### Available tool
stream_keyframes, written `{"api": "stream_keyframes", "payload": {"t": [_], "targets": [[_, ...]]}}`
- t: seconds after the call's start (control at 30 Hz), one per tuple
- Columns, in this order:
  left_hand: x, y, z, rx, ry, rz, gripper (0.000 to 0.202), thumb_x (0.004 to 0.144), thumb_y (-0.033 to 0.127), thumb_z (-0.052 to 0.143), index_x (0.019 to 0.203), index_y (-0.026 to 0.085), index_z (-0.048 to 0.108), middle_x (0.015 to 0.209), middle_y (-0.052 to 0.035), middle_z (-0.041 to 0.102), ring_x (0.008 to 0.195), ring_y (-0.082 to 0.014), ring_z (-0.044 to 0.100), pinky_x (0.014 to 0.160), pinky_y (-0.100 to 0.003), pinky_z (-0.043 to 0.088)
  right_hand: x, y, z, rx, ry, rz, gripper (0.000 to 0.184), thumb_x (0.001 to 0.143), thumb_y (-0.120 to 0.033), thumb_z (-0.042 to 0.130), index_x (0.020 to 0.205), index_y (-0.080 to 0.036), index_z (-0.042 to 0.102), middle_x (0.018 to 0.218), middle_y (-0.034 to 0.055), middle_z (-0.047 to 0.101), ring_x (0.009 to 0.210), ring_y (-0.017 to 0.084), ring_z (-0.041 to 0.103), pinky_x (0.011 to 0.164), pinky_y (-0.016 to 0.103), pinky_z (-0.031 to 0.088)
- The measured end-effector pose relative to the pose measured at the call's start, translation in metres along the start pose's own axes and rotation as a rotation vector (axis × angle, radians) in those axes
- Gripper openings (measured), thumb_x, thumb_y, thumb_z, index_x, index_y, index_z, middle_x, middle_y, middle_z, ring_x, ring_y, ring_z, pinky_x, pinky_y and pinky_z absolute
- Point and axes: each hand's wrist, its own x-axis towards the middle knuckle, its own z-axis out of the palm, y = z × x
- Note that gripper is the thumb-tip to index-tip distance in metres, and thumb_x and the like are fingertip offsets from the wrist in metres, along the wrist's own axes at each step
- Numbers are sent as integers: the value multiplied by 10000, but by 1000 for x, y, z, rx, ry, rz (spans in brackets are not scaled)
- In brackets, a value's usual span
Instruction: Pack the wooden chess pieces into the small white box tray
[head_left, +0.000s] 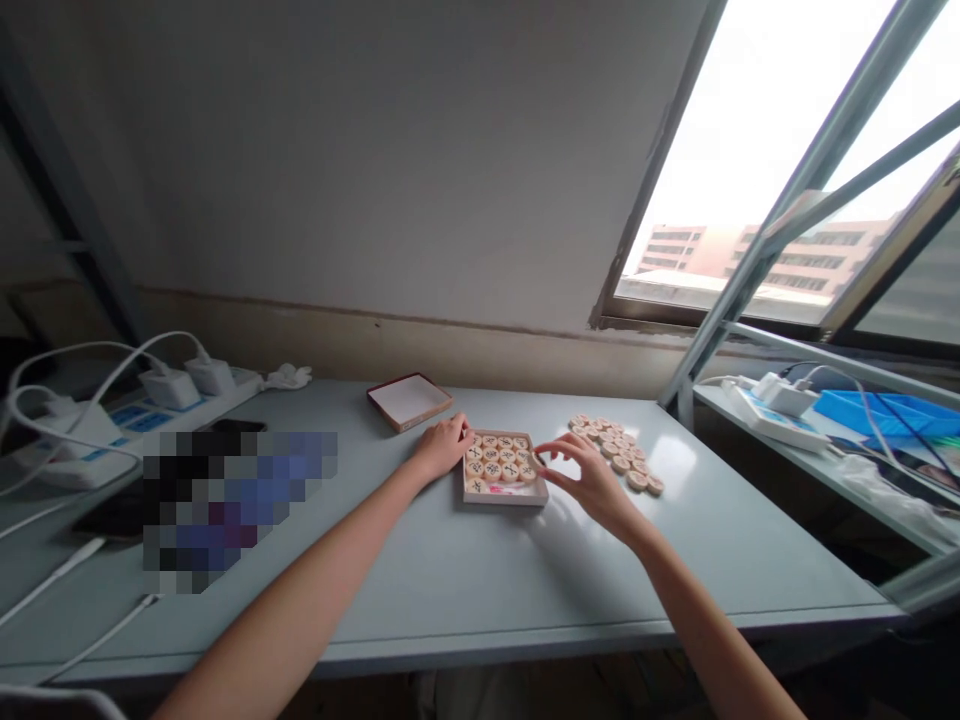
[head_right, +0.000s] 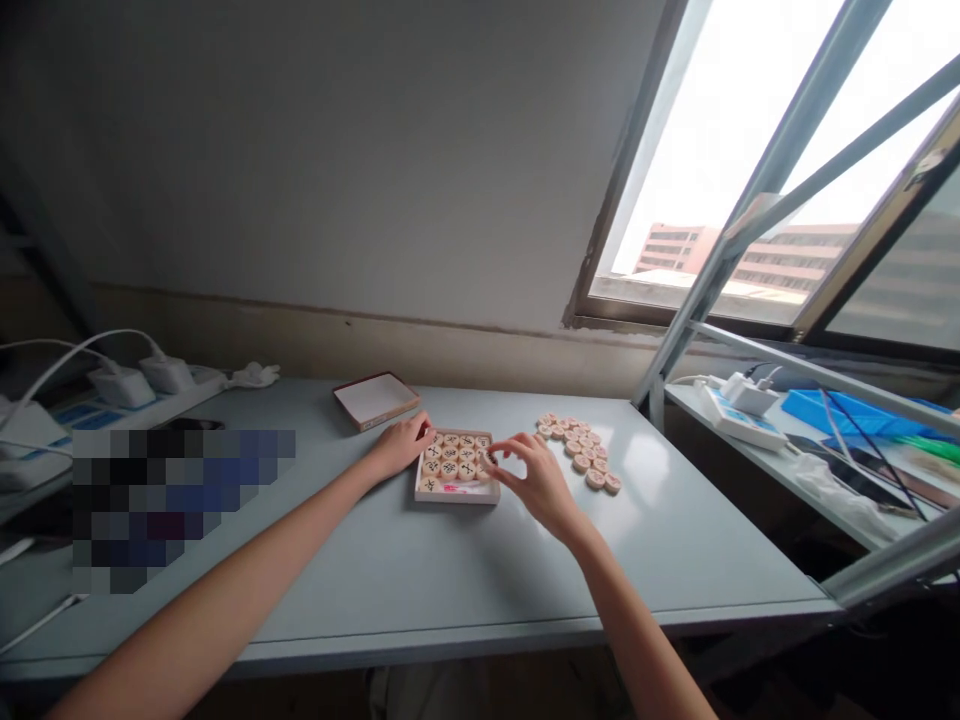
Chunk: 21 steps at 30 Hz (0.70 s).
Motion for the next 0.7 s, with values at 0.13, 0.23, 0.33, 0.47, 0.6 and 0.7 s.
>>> {"api": "stream_keyframes", "payload": {"t": [0.13,0.23,0.33,0.47,0.6,0.7], "targets": [[0,0,0,11,-3,-13,181,827,307,360,869,193,494,810,-40,630,734,-180,583,613,-255,378,8,-29,9,-109,-147,-112,211,832,-394,473,920,-278,625,902,31,597,861,201,504,787,376,345],[1,0,1,13,2,-23,182,825,305,362,876,194,497,800,-41,632,735,-187,586,615,-260,381,9,-33,17,-109,-206,-147,219,855,-358,446,980,-286,611,924,33,602,888,206,509,786,374,334],[1,0,1,18,4,-27,183,821,300,365,883,195,501,807,-45,633,746,-192,587,624,-264,384,6,-30,21,-81,-217,-143,231,882,-324,396,1012,-297,585,936,19,608,905,197,511,781,360,327],[1,1,0,12,-3,-30,186,819,303,366,884,195,503,813,-49,632,749,-193,586,629,-266,386,-3,-28,22,-110,-179,-77,242,899,-326,351,897,-252,582,899,10,613,840,188,504,772,369,307],[0,1,0,0,-6,-23,191,826,312,362,882,192,500,810,-49,630,743,-193,586,624,-266,386,-10,-27,27,-126,-167,-92,216,890,-299,376,854,-249,582,925,8,600,868,188,486,793,375,287],[0,1,0,0,-7,-24,185,827,312,369,888,194,498,815,-44,629,751,-189,586,628,-262,384,-11,-28,30,-111,-156,-110,219,889,-296,377,852,-246,588,932,18,598,878,186,482,807,379,279]]}}
